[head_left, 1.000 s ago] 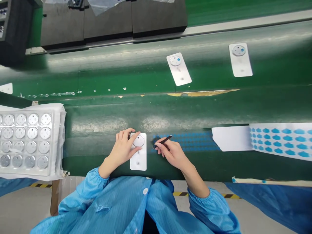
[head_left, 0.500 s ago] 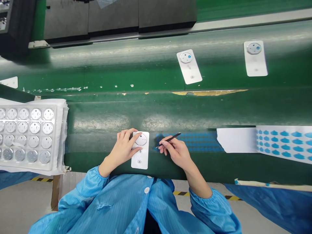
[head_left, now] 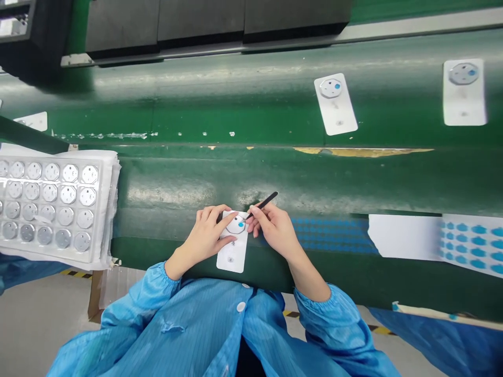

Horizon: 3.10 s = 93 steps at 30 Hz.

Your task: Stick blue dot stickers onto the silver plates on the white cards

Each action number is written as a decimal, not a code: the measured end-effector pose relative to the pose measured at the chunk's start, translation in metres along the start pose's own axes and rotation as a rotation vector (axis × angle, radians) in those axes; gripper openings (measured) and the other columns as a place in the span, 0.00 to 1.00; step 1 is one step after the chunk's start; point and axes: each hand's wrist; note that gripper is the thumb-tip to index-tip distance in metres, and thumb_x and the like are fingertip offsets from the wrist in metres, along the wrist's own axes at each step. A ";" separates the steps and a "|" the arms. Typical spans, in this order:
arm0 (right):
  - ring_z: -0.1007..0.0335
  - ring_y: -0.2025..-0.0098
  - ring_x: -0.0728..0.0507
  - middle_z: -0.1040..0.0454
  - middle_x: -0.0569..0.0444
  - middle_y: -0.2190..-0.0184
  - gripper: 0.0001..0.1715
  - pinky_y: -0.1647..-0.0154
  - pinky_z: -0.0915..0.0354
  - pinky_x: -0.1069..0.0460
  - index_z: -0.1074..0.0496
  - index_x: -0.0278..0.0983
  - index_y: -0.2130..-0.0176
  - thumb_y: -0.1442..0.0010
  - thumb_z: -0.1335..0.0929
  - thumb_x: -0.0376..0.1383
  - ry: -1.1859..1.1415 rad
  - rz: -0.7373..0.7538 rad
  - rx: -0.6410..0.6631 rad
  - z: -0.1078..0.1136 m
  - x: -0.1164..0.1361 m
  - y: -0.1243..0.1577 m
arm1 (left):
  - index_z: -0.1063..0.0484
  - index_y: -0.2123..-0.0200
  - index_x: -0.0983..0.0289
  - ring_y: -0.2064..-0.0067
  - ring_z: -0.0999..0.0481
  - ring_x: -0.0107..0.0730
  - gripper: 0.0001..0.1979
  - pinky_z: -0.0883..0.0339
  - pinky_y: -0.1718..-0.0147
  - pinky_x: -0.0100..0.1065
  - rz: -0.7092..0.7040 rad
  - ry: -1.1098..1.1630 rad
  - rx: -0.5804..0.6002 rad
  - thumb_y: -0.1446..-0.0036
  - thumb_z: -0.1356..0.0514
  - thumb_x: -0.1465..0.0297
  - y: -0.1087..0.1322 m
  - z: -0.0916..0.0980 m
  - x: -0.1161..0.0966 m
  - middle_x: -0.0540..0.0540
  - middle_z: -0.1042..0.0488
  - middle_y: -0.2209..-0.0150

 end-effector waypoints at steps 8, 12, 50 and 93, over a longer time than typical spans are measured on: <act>0.28 0.82 0.47 0.21 0.51 0.76 0.33 0.83 0.30 0.53 0.26 0.36 0.62 0.35 0.28 0.63 0.018 -0.017 0.010 0.000 0.000 0.000 | 0.34 0.32 0.59 0.39 0.35 0.55 0.31 0.38 0.45 0.52 0.005 0.021 0.004 0.33 0.33 0.58 -0.001 0.001 0.001 0.66 0.32 0.35; 0.26 0.80 0.46 0.21 0.51 0.75 0.33 0.83 0.30 0.53 0.26 0.36 0.62 0.35 0.28 0.63 0.021 -0.015 0.002 -0.001 -0.002 -0.001 | 0.33 0.31 0.56 0.39 0.35 0.55 0.30 0.38 0.45 0.53 0.021 0.031 0.022 0.33 0.33 0.58 -0.001 0.001 0.001 0.65 0.33 0.35; 0.31 0.73 0.44 0.27 0.54 0.71 0.24 0.75 0.35 0.51 0.27 0.40 0.60 0.34 0.28 0.57 -0.085 0.057 0.083 -0.023 0.031 0.042 | 0.32 0.45 0.63 0.59 0.24 0.34 0.28 0.28 0.63 0.31 0.431 1.100 -0.144 0.45 0.26 0.65 -0.014 0.038 -0.041 0.55 0.23 0.57; 0.27 0.68 0.44 0.22 0.53 0.63 0.11 0.68 0.31 0.50 0.27 0.41 0.47 0.23 0.34 0.43 0.095 0.381 0.055 -0.050 0.002 0.058 | 0.35 0.51 0.58 0.67 0.26 0.24 0.25 0.29 0.67 0.25 0.564 1.408 -0.769 0.42 0.26 0.58 -0.013 0.012 -0.055 0.46 0.26 0.65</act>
Point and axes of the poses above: each hand's wrist, its own y-axis away from the middle knuckle, its own z-axis out of the back of the hand, x = y × z
